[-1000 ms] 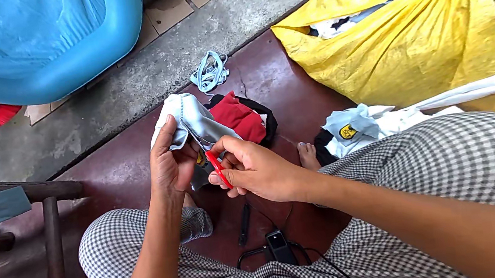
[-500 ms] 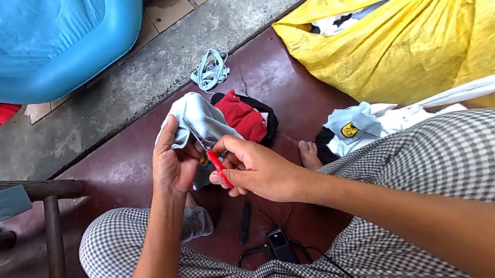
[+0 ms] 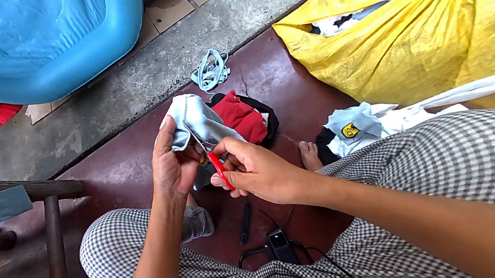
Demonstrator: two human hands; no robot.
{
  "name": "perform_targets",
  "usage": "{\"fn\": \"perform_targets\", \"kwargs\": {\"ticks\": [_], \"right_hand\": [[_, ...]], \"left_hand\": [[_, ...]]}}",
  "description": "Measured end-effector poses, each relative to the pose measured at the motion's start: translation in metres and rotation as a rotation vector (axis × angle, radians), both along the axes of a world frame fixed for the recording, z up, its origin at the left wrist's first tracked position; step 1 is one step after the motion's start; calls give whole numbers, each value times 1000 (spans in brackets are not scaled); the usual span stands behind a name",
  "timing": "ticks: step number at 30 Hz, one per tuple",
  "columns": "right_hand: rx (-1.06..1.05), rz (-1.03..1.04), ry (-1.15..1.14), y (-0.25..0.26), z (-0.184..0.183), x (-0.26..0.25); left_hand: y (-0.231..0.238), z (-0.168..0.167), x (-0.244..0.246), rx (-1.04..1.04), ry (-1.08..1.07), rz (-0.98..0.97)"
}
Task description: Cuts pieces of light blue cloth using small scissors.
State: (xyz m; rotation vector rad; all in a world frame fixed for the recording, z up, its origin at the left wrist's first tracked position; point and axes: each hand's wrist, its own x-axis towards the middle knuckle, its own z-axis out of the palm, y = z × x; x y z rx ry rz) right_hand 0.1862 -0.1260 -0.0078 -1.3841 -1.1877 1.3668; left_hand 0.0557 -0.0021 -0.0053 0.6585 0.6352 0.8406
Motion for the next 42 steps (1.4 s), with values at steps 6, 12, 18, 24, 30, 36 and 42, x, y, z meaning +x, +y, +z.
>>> {"fn": "perform_targets", "kwargs": {"ticks": [6, 12, 18, 24, 30, 36, 42], "right_hand": [[12, 2, 15, -1, -4, -1], [-12, 7, 25, -2, -8, -2], [77, 36, 153, -1, -23, -5], [216, 103, 387, -1, -25, -9], [265, 107, 430, 0, -24, -11], [281, 64, 424, -1, -26, -14], [293, 24, 405, -2, -28, -17]], "left_hand": [[0, -3, 0, -9, 14, 26], [-9, 1, -14, 88, 32, -58], [-9, 4, -13, 77, -59, -47], [-15, 1, -12, 55, -77, -19], [-23, -2, -11, 74, -18, 39], [-29, -3, -9, 87, 4, 109], [-33, -3, -6, 119, 23, 140]]}}
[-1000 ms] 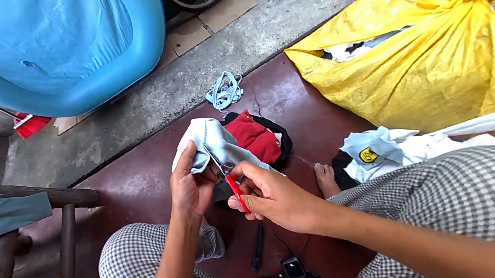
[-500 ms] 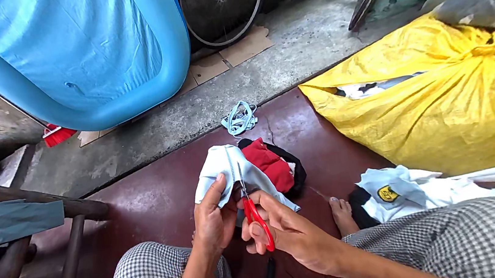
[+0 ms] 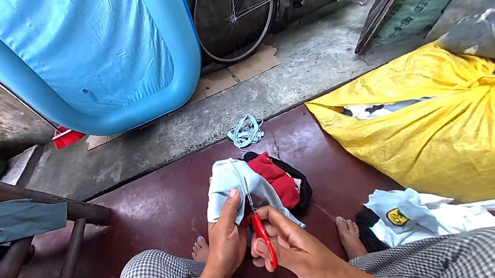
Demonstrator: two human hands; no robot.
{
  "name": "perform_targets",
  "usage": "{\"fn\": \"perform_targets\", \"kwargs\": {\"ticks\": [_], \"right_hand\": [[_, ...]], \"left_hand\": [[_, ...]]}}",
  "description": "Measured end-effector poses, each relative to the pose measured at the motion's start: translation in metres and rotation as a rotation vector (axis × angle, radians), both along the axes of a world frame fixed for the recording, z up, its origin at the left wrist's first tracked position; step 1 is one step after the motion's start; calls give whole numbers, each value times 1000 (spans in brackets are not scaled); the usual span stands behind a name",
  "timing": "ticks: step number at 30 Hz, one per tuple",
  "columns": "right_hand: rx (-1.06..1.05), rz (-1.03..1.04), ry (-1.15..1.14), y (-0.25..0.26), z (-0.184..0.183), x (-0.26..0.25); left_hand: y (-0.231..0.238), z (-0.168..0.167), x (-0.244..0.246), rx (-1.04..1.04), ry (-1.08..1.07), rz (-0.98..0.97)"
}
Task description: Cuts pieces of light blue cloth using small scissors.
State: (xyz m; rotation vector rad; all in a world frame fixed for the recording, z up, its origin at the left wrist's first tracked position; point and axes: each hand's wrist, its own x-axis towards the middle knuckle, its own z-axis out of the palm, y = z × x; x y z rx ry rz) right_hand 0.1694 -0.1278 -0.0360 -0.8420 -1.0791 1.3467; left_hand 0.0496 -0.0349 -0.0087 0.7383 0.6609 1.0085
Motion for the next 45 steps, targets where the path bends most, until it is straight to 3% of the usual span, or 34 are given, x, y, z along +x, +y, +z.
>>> {"fn": "perform_targets", "kwargs": {"ticks": [35, 45], "right_hand": [[-95, -106, -5, -2, 13, -1], [-24, -19, 7, 3, 13, 10]], "left_hand": [[-4, -2, 2, 95, 35, 5], [-8, -7, 1, 142, 59, -21]]}}
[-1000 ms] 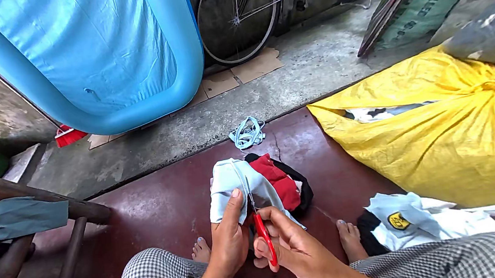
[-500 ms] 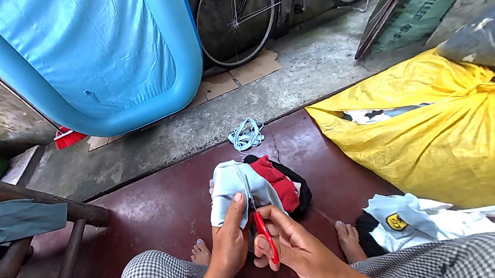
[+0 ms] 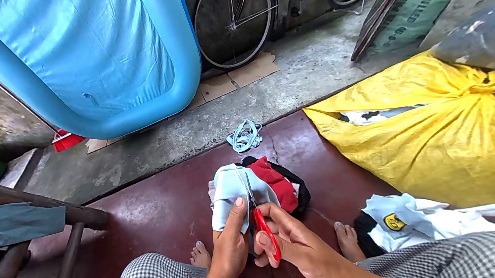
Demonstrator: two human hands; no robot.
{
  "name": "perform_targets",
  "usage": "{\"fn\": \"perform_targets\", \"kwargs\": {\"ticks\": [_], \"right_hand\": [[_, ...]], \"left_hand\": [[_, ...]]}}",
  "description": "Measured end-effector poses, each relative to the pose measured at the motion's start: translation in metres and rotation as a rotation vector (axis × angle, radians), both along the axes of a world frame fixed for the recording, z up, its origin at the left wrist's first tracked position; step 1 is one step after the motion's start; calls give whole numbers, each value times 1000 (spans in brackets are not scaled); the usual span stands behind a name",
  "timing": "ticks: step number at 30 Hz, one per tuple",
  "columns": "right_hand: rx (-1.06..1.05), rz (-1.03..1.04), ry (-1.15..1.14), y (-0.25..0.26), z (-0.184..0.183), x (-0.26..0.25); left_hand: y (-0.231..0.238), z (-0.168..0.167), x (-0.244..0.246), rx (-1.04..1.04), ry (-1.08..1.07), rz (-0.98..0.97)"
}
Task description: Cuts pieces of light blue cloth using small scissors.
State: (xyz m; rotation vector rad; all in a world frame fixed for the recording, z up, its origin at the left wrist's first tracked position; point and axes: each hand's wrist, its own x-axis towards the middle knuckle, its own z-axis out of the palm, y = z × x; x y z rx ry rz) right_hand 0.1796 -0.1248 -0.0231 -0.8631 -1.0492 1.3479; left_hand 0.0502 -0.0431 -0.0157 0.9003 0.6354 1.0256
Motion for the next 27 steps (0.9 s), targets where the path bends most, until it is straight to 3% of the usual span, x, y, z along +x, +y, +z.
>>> {"fn": "perform_targets", "kwargs": {"ticks": [20, 27], "right_hand": [[-129, 6, 74, 1, 9, 7], [-141, 112, 162, 3, 12, 14]], "left_hand": [[0, -6, -5, 5, 18, -16], [2, -10, -9, 40, 27, -66]]}}
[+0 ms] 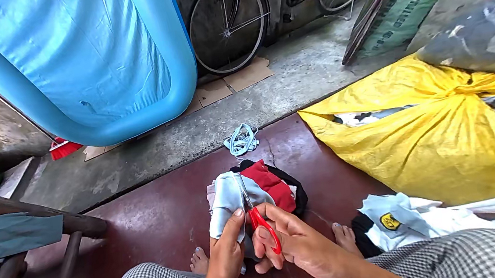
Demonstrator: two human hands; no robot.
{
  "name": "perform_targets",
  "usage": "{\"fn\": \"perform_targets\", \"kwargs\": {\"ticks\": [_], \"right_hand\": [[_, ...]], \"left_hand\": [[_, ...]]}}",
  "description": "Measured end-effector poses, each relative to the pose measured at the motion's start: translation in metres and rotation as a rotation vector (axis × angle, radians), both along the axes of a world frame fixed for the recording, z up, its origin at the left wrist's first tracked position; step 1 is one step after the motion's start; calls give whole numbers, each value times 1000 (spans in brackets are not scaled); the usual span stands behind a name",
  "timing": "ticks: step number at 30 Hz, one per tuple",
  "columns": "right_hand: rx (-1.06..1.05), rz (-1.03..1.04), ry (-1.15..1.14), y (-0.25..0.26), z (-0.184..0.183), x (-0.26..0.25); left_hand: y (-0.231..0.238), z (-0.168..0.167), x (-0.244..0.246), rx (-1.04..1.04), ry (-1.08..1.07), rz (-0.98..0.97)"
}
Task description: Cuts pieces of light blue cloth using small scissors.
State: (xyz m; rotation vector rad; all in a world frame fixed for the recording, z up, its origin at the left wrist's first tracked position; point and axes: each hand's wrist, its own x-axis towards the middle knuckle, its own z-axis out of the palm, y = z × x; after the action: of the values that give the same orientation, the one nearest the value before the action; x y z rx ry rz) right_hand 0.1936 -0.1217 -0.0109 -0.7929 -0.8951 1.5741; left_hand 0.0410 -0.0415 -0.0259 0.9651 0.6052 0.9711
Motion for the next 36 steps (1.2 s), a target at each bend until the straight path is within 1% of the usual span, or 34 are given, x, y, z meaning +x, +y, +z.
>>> {"fn": "perform_targets", "kwargs": {"ticks": [6, 9, 12, 17, 21, 28, 32, 36], "right_hand": [[-27, -8, 7, -1, 1, 2], [-45, -39, -6, -1, 2, 0], [-44, -14, 27, -2, 1, -1], [1, 38, 65, 0, -5, 0], [8, 34, 35, 0, -5, 1], [0, -24, 13, -1, -1, 0], [8, -43, 33, -1, -2, 0], [-9, -76, 17, -1, -1, -2]], "left_hand": [[2, -4, -4, 53, 34, -15], [4, -4, -4, 70, 61, 18], [5, -4, -3, 88, 75, 52], [1, -3, -3, 72, 66, 16], [6, -6, -7, 53, 45, -24], [6, -1, -9, 56, 30, -45], [7, -3, -9, 81, 19, -81], [5, -4, -9, 89, 35, -76]]}}
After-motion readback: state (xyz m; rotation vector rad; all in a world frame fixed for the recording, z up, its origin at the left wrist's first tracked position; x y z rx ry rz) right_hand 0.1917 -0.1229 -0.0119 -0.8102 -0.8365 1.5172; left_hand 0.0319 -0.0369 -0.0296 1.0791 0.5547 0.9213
